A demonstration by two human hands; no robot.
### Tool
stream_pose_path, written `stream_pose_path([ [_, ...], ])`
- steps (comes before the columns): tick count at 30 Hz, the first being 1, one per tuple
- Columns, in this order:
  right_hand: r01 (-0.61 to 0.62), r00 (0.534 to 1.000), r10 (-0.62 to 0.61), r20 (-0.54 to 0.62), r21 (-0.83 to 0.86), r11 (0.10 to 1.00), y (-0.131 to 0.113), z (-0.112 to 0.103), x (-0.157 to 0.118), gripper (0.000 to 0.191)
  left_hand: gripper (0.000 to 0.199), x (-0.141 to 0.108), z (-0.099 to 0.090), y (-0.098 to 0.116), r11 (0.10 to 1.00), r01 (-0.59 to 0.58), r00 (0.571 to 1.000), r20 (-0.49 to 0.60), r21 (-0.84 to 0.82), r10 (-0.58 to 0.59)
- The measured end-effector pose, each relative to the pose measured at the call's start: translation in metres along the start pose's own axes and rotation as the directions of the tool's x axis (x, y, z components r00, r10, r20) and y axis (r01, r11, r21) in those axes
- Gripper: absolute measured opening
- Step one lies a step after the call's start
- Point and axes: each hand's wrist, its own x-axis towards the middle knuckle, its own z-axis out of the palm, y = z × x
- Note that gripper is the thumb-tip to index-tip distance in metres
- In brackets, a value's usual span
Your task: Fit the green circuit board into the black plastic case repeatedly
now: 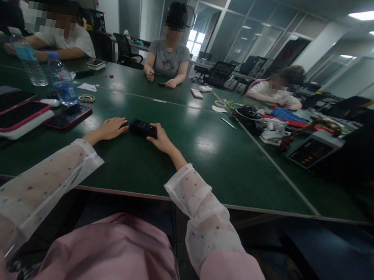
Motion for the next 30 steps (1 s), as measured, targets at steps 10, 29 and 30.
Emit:
stream_pose_path([
  [10,-0.047,0.994,0.055,-0.099,0.074,0.996,0.003,0.005,0.002,0.06,0.066,0.001,0.0,0.001,1.0,0.002,1.0,0.001,0.01,-0.002],
  [29,-0.027,0.973,0.052,-0.227,0.11,0.994,-0.003,-0.004,0.007,0.071,0.068,0.001,0.001,-0.002,1.0,-0.019,1.0,-0.011,-0.01,0.018],
  [30,-0.023,0.962,0.053,-0.266,0.112,0.993,-0.003,-0.005,0.007,0.071,0.068,0.001,0.001,-0.002,1.0,-0.02,1.0,-0.013,-0.013,0.02],
])
